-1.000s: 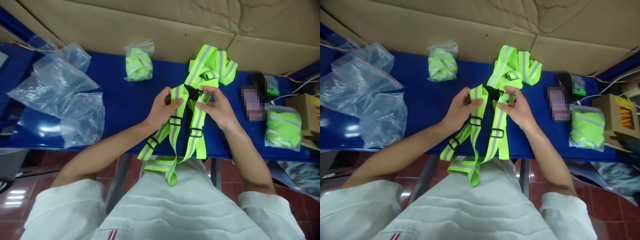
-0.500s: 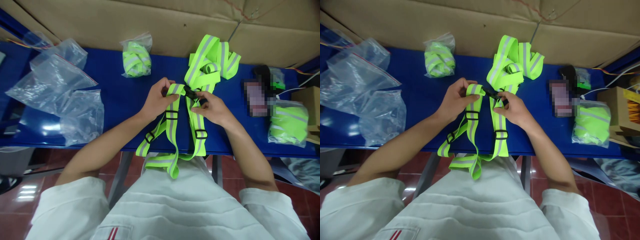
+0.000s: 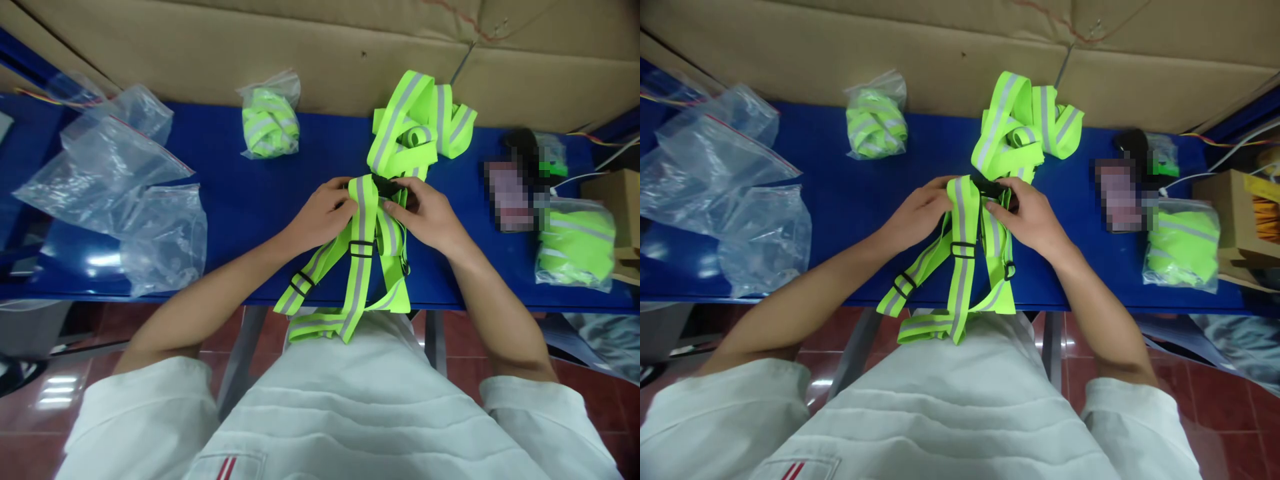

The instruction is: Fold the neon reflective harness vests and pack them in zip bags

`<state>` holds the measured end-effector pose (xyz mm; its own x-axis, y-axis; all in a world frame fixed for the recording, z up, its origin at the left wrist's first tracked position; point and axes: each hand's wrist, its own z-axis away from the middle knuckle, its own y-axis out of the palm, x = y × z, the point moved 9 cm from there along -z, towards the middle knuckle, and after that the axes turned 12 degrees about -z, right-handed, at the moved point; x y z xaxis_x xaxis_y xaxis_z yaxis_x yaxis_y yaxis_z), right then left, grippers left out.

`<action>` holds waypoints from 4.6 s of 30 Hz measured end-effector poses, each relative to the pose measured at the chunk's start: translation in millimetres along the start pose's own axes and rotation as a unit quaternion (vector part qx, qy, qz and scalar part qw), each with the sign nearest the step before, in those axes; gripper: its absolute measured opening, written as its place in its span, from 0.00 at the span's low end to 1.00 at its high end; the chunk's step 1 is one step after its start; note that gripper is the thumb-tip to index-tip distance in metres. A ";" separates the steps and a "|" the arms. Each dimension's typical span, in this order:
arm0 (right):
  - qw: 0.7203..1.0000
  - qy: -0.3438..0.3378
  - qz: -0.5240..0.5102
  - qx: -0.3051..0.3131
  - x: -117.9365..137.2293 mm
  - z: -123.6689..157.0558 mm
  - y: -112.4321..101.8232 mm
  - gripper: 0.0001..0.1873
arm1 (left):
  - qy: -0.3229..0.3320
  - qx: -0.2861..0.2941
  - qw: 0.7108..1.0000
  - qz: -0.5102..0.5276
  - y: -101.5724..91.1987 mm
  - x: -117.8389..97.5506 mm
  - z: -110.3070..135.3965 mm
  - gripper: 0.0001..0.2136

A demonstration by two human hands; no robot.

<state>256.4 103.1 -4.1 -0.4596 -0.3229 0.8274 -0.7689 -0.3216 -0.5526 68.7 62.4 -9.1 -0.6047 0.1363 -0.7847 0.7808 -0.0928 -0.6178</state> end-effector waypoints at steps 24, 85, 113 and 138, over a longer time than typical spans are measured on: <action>0.987 0.120 -0.078 0.069 -1.2 6.6 15.3 0.42 | -0.089 0.004 0.931 0.354 -3.5 17.8 -5.2 0.14; 0.910 0.028 -0.405 -0.082 16.6 11.0 28.8 0.16 | -0.156 0.111 0.856 0.481 45.2 -3.4 20.8 0.19; 0.981 -0.090 -0.149 0.090 50.4 8.5 -4.7 0.25 | 0.136 0.301 0.922 0.204 37.8 -51.1 34.0 0.13; 0.977 -0.137 0.078 -0.143 67.8 26.2 -31.1 0.27 | -0.065 0.353 0.896 0.262 59.1 -22.8 40.1 0.25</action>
<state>260.8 68.0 66.6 -0.4752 -0.5865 0.6559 -0.8095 -0.0008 -0.5872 122.3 14.3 -29.7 -0.2335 -0.2206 -0.9470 0.6962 -0.7178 -0.0044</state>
